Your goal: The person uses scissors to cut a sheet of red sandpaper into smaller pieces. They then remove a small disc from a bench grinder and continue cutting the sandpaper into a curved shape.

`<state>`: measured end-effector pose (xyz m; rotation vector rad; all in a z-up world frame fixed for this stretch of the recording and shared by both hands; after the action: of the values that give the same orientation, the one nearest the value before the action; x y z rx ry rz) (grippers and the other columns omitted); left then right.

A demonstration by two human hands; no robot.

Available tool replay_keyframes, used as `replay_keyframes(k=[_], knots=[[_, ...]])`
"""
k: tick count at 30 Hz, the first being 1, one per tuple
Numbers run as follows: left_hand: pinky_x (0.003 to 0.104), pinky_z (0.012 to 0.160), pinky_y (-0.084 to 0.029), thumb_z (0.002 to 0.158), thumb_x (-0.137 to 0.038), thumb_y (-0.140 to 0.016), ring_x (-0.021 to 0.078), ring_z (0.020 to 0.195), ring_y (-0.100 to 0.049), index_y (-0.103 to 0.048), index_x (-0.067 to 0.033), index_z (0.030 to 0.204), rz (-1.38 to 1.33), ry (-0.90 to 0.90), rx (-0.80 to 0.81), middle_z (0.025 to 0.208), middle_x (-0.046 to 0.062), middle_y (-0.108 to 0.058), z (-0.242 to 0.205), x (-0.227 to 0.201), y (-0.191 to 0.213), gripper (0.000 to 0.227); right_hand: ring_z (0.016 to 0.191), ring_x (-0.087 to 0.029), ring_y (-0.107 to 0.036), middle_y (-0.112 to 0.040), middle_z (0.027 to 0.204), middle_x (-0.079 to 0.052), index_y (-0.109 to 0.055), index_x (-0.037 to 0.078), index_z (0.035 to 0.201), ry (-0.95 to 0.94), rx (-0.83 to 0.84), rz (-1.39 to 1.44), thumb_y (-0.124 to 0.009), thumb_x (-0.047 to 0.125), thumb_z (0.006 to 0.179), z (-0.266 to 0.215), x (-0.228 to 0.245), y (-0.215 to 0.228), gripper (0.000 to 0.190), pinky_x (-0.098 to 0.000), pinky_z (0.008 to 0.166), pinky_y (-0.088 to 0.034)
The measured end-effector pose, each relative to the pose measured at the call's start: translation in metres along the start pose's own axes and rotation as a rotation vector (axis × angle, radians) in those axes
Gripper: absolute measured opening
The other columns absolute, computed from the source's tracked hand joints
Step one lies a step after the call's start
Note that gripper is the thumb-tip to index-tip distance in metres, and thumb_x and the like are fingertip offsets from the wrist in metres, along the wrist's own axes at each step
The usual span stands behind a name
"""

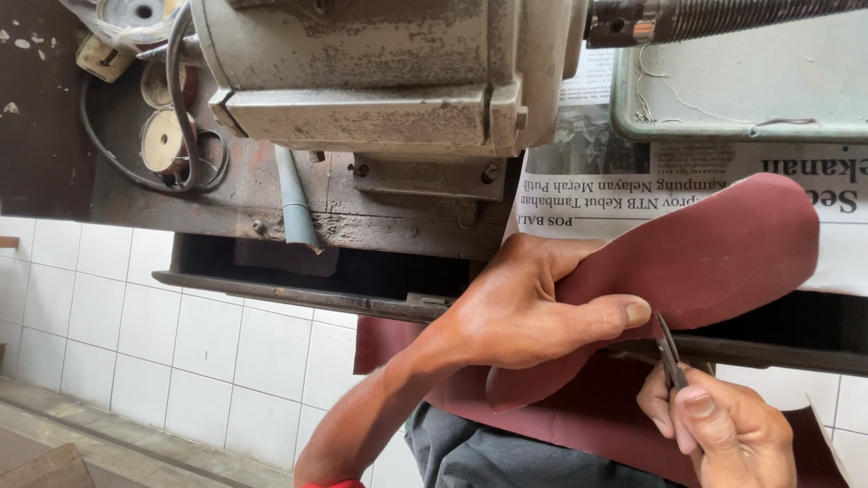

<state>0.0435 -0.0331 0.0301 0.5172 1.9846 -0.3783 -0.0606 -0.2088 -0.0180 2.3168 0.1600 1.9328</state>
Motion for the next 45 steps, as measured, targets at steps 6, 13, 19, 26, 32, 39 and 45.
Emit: replay_keyframes(k=[6,13,19,26,32,39,45], knots=[[0.020,0.070,-0.050,0.090,-0.022,-0.068,0.0025,0.076,-0.061,-0.075,-0.0116,0.088,0.015,0.018,-0.012,0.079,-0.006,-0.072,0.002,0.000,0.001,0.013,0.051,-0.014,-0.030,-0.041,0.054,-0.007,-0.030,0.008,0.058,-0.049,-0.046,-0.011,-0.046,0.041,0.101,-0.002,-0.005,-0.002,0.056,-0.0282,0.050,-0.019],[0.021,0.060,-0.041,0.089,-0.022,-0.068,0.0028,0.067,-0.051,-0.065,-0.0134,0.076,0.076,-0.090,-0.003,0.067,-0.010,-0.057,0.005,0.003,0.002,0.016,0.052,-0.014,-0.031,-0.043,0.056,-0.006,-0.032,0.009,0.059,-0.062,-0.025,-0.066,-0.046,0.041,0.101,0.001,-0.004,-0.001,0.055,-0.0286,0.051,-0.021],[0.023,0.058,-0.039,0.088,-0.024,-0.067,0.0035,0.064,-0.049,-0.058,-0.0144,0.071,0.092,-0.108,-0.013,0.065,-0.009,-0.053,0.004,0.002,0.002,0.021,0.056,-0.014,-0.032,-0.041,0.060,-0.004,-0.047,0.004,0.058,-0.149,-0.004,-0.066,-0.048,0.047,0.103,-0.005,-0.021,0.006,0.062,-0.0284,0.053,-0.023],[0.022,0.058,-0.039,0.088,-0.026,-0.066,0.0034,0.065,-0.048,-0.058,-0.0153,0.072,0.139,-0.092,0.008,0.065,-0.010,-0.053,0.006,0.005,0.003,0.021,0.052,-0.014,-0.037,-0.051,0.054,-0.004,-0.043,0.007,0.055,-0.074,0.044,-0.157,-0.046,0.045,0.103,0.001,-0.028,0.011,0.061,-0.0285,0.052,-0.029],[0.023,0.059,-0.042,0.086,-0.027,-0.066,0.0049,0.065,-0.051,-0.061,-0.0137,0.072,0.160,-0.046,0.014,0.066,-0.008,-0.057,0.005,0.003,0.003,0.020,0.057,-0.016,-0.046,-0.055,0.059,-0.005,-0.042,0.007,0.057,-0.075,0.063,-0.157,-0.046,0.041,0.104,0.000,-0.036,0.014,0.058,-0.0290,0.056,-0.035],[0.022,0.059,-0.041,0.085,-0.024,-0.066,0.0033,0.066,-0.050,-0.059,-0.0154,0.070,0.145,-0.070,0.008,0.066,-0.010,-0.055,0.007,0.003,0.002,0.019,0.057,-0.013,-0.041,-0.050,0.061,-0.001,-0.060,0.006,0.061,-0.099,0.112,-0.202,-0.046,0.046,0.104,0.001,-0.042,0.019,0.061,-0.0270,0.059,-0.035],[0.020,0.066,-0.047,0.090,-0.022,-0.067,0.0030,0.071,-0.058,-0.072,-0.0135,0.083,0.041,-0.087,0.054,0.072,-0.007,-0.065,0.010,0.010,-0.001,0.012,0.054,-0.014,-0.038,-0.056,0.064,-0.006,-0.064,0.002,0.065,-0.107,0.116,-0.066,-0.045,0.050,0.105,0.000,-0.046,0.021,0.065,-0.0258,0.057,-0.037]])
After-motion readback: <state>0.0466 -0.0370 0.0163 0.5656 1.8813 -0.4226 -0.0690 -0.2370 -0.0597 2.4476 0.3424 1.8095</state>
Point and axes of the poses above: each hand's wrist, its own z-axis towards the middle knuckle, its own y-axis out of the back of the hand, x = y × z, the point moved 4 cm from there along z, towards the middle knuckle
